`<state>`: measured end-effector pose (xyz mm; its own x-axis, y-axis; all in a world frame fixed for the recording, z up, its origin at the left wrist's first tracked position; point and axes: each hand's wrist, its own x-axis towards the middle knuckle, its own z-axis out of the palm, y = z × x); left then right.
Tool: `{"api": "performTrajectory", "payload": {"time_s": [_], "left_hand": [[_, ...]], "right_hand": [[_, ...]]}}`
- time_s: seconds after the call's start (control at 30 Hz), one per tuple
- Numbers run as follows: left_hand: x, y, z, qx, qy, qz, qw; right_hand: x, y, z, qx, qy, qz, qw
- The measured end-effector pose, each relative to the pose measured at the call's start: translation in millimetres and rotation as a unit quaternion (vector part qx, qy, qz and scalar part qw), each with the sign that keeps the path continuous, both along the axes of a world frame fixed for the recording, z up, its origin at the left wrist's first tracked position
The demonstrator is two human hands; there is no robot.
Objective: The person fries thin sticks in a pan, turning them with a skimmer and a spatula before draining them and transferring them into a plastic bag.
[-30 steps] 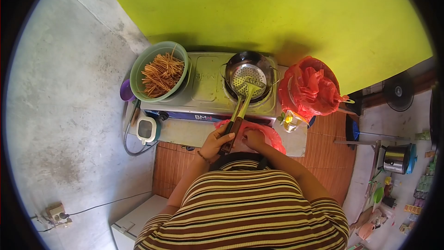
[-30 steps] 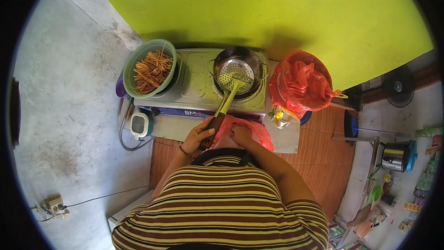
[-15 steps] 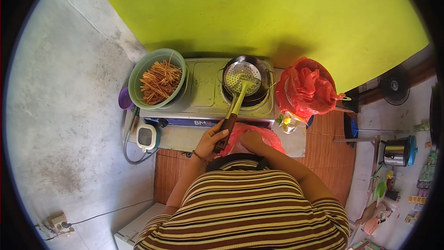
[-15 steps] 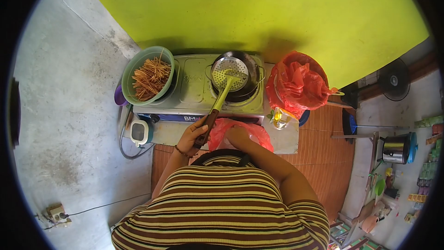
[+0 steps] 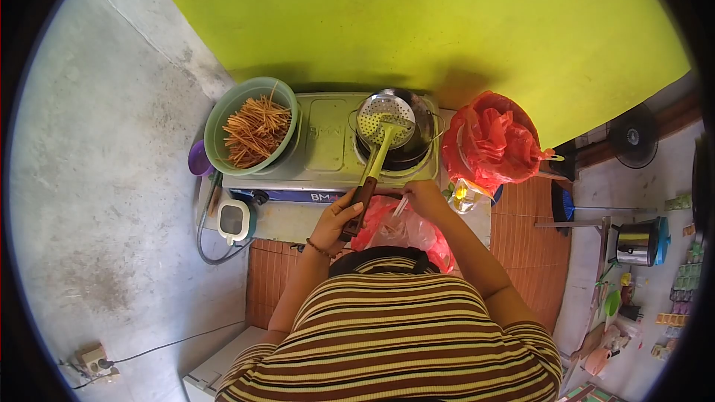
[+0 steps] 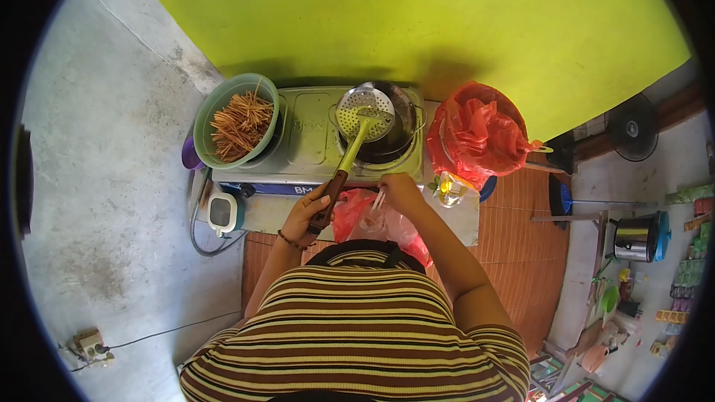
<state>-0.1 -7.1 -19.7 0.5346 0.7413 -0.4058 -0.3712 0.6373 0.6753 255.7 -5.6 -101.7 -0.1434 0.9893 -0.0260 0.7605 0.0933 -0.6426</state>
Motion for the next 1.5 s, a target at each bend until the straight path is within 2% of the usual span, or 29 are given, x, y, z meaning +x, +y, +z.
{"api": "performTrajectory", "payload": {"time_s": [0.07,0.17,0.27,0.37,0.47,0.57,0.63,0.67,0.77,0.87,0.97,1.07,1.17,1.23,1.33,1.4,1.47,1.5], "left_hand": [[0,1,0,-0.001,0.002,0.007,1.000],[-1,3,0,0.007,-0.015,0.015,1.000],[1,7,5,0.006,-0.027,0.025,0.999],[2,9,11,0.006,-0.018,0.036,0.999],[5,12,15,0.010,-0.019,0.038,0.999],[7,14,19,0.012,-0.026,0.033,0.999],[7,14,19,0.011,-0.027,0.029,0.999],[6,14,18,0.008,-0.025,0.026,0.999],[3,15,16,0.012,-0.028,0.013,0.999],[5,13,17,0.002,-0.021,0.022,1.000],[6,15,15,0.004,-0.014,0.026,1.000],[5,11,11,-0.001,-0.010,0.022,1.000],[8,8,10,-0.005,-0.006,0.019,1.000],[8,6,12,-0.002,-0.001,0.012,1.000],[8,1,9,-0.008,0.001,0.002,1.000],[7,-3,8,-0.015,-0.004,0.000,1.000],[9,-7,7,-0.018,-0.015,0.001,1.000],[8,-9,6,-0.021,-0.014,-0.002,1.000]], "right_hand": [[9,5,33,-0.040,0.046,-0.043,0.997],[33,21,38,-0.029,0.148,-0.125,0.981],[50,45,46,0.044,0.212,-0.209,0.954],[61,77,15,0.098,0.282,-0.287,0.910],[52,100,4,0.098,0.268,-0.316,0.905],[42,122,-14,0.079,0.305,-0.337,0.887],[45,134,-31,0.010,0.293,-0.346,0.891],[46,138,-40,-0.025,0.285,-0.350,0.892],[43,126,-19,0.013,0.196,-0.337,0.921],[42,117,-15,0.038,0.388,-0.382,0.838],[49,98,-22,0.051,0.342,-0.361,0.866],[50,63,-23,-0.045,0.327,-0.207,0.921],[20,27,-8,-0.242,0.341,-0.060,0.906],[-1,10,-21,-0.142,0.142,0.094,0.975],[-26,-8,-56,-0.158,-0.035,0.191,0.968],[-36,-20,-82,-0.144,-0.117,0.194,0.963],[-42,-33,-114,-0.106,-0.148,0.127,0.975],[-48,-36,-109,-0.085,-0.143,0.086,0.982]]}}
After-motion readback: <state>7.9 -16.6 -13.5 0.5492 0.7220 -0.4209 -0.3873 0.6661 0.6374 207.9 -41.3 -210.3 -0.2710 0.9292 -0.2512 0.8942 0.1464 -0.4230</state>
